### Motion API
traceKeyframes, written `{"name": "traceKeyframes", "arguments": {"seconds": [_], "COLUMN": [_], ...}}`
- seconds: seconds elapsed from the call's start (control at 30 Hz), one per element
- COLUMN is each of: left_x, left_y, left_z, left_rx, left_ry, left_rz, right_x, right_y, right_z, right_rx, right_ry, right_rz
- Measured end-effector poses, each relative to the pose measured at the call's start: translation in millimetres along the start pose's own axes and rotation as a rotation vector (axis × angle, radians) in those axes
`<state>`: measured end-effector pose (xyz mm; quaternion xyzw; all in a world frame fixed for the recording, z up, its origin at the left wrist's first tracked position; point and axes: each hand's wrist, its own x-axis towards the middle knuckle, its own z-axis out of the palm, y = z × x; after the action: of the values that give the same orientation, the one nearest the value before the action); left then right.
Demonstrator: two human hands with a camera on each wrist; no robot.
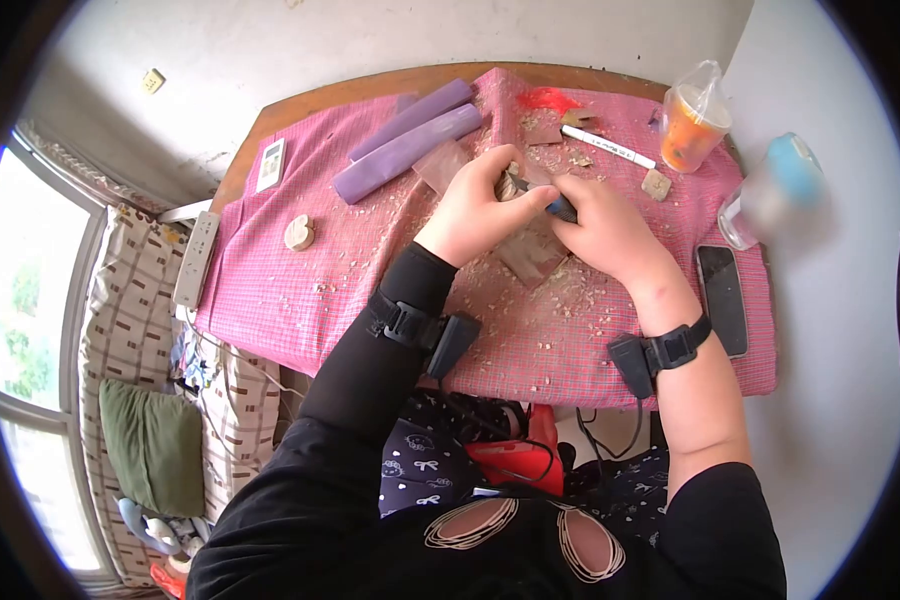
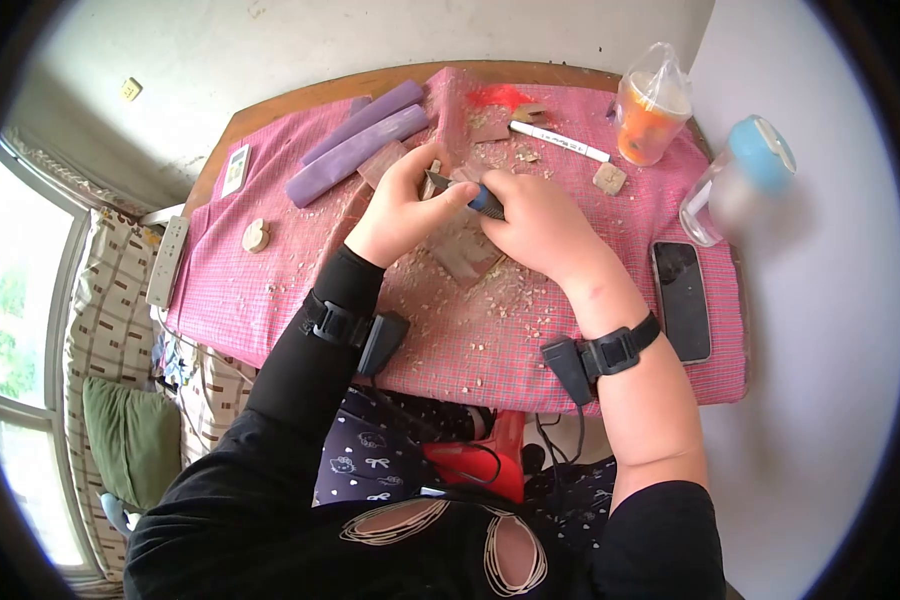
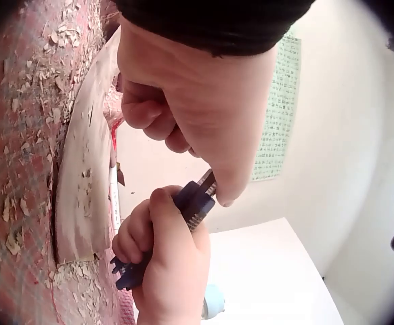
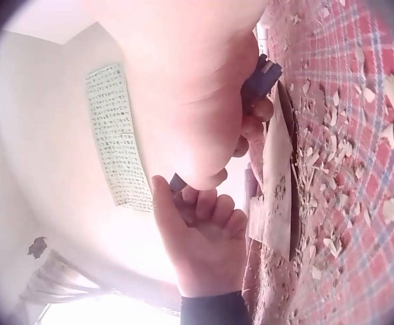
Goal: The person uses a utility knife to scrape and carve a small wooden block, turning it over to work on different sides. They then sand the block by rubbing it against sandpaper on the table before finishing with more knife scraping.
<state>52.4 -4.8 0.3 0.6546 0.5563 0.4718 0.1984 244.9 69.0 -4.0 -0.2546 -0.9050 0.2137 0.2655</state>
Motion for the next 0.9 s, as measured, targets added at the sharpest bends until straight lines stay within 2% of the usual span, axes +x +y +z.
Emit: {"name": "traceKeyframes", "arguments": {"seconds": [0.13, 0.23, 0.3, 0.4, 0.43, 0.5, 0.63, 0.7, 0.9], "left_x": [1, -1, 0, 1, 2, -1, -1, 0, 2], "left_y": [-4, -6, -8, -11, -12, -4, -6, -9, -14], "left_z": [1, 5, 10, 9, 9, 4, 2, 4, 13], "left_rx": [0.014, 0.010, -0.098, -0.063, -0.048, -0.042, 0.030, 0.037, -0.019], "left_ry": [0.031, 0.026, 0.060, 0.059, 0.079, 0.047, 0.004, 0.011, 0.064], "left_rz": [0.015, -0.061, -0.115, -0.093, -0.028, -0.062, -0.074, -0.068, -0.081], "right_x": [0, -2, -1, 0, 1, 1, 1, 0, -1], "right_y": [-6, -9, -10, -5, -3, 0, -3, -6, -16], "right_z": [2, 10, 10, 8, 6, 2, -1, -1, -1], "right_rx": [-0.112, -0.248, -0.310, -0.252, -0.251, -0.092, -0.089, -0.125, -0.252], "right_ry": [0.022, 0.117, 0.178, 0.109, 0.108, 0.065, 0.046, -0.003, 0.026], "right_rz": [0.022, 0.075, 0.063, 0.045, 0.040, -0.033, -0.032, 0.077, 0.130]}}
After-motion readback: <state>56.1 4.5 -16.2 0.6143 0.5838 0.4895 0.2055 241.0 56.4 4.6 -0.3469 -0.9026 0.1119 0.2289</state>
